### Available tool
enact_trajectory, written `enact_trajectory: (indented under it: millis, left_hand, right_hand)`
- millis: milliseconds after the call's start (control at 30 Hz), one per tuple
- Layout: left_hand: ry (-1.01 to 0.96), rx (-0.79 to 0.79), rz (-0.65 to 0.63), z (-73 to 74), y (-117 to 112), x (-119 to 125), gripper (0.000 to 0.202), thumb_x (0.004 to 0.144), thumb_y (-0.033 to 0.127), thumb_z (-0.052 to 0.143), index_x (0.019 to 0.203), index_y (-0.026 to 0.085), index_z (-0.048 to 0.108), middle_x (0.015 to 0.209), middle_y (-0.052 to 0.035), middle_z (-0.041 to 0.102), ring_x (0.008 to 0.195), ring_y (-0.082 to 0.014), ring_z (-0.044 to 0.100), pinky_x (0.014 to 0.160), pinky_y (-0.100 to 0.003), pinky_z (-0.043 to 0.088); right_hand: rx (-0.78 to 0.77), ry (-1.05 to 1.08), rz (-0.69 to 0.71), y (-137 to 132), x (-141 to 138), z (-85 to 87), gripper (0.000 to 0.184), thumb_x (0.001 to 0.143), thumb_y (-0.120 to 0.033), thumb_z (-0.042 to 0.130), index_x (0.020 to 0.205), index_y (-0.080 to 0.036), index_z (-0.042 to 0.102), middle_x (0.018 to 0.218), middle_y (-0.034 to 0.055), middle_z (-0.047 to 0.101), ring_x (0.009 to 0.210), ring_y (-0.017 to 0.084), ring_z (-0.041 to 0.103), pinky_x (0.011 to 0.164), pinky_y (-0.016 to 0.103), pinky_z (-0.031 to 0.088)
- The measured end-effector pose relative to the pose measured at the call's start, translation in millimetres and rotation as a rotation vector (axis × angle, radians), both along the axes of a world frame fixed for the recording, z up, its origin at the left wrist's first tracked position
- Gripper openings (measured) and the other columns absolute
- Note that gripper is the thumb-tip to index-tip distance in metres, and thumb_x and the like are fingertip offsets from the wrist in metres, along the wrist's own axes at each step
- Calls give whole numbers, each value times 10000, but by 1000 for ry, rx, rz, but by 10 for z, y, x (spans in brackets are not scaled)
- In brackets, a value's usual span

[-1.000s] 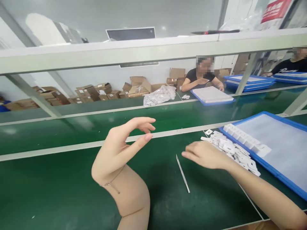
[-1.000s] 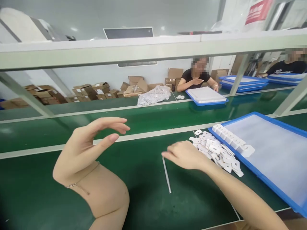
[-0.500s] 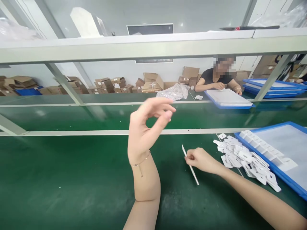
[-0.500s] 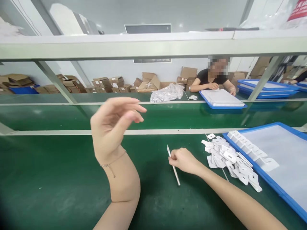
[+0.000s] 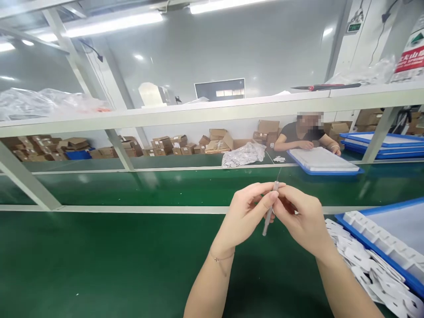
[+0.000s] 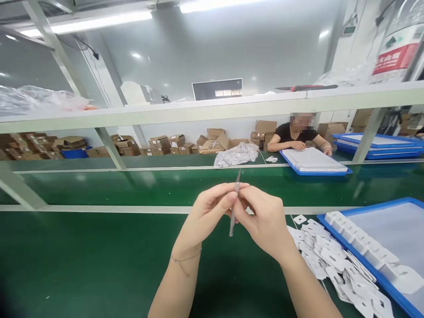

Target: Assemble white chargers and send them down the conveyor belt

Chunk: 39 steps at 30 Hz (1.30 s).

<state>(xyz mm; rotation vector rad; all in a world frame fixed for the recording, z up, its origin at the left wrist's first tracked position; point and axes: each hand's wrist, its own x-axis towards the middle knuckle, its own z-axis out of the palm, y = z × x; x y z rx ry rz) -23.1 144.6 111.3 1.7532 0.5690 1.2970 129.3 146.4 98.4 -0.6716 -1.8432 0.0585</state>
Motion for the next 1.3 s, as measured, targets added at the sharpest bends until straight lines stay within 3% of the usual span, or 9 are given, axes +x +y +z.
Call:
enact_trajectory:
  millis: [100,200,267,367,467,633,833,1033,1300]
  left_hand:
    - [-108,-9,51,-42,50,135,275,925,396,630,1078,198,744,964,-84,684,729,-139,633,679,-287,621]
    - [-260,35,109,-94,81,255,202,910,357,659,1030,218,744,1012,-70,679,706,-120,638,622,-249,603]
    - [-286,121,123,-124,74,300,154,931,324,635,1010,233,731,914,-34,668,622,-89,608,551,-213,557]
    - [-150,280,166,-154,29,316,143,972,281,577,1017,239,706,703,17,589,523,-64,502,474,-190,458]
    - [-8,439,268,-172,-9,318,140,979,245,561,1012,222,695,670,11,562,554,-84,473,467,-204,415]
    - [65,567,349,-190,2,350,183,963,174,564,1093,220,684,686,2,602,596,-105,524,506,-217,444]
    - [87,667,419,-198,17,372,235,944,134,575,1137,216,681,800,-26,710,685,-127,624,576,-224,509]
    - [94,703,450,-218,34,372,229,941,131,574,1126,200,690,802,-34,713,663,-128,631,546,-226,509]
    - [127,714,463,-214,26,368,274,931,113,581,1163,216,685,840,-40,748,755,-162,703,612,-241,575]
  right_hand:
    - [16,-64,-42,38,145,6,119,1006,-237,528,912,-215,596,723,-9,625,595,117,539,541,248,386]
    - [-33,9,24,73,246,21,42,990,-242,586,1006,-247,625,781,-8,612,674,132,553,586,260,406]
    - [-105,152,170,101,281,25,71,999,-275,584,1029,-274,648,853,2,606,746,145,558,649,271,445]
    - [-205,399,460,145,300,21,261,1057,-364,449,1084,-306,701,988,29,604,843,165,563,774,307,494]
    - [-251,473,608,167,297,11,392,1075,-409,360,1140,-341,741,1030,42,617,919,183,568,821,313,508]
    - [-323,460,667,167,258,-8,387,1060,-447,386,1104,-367,762,1017,46,661,915,207,604,783,333,543]
    - [-372,492,747,156,197,-21,401,1059,-448,384,1061,-340,771,1024,49,675,992,220,640,861,357,564]
    - [-404,516,765,135,160,-13,408,1045,-477,403,1008,-314,776,1023,59,677,941,231,650,832,381,579]
    - [-397,524,759,140,167,-9,419,1042,-476,412,952,-305,783,1018,69,685,1032,248,638,836,375,576]
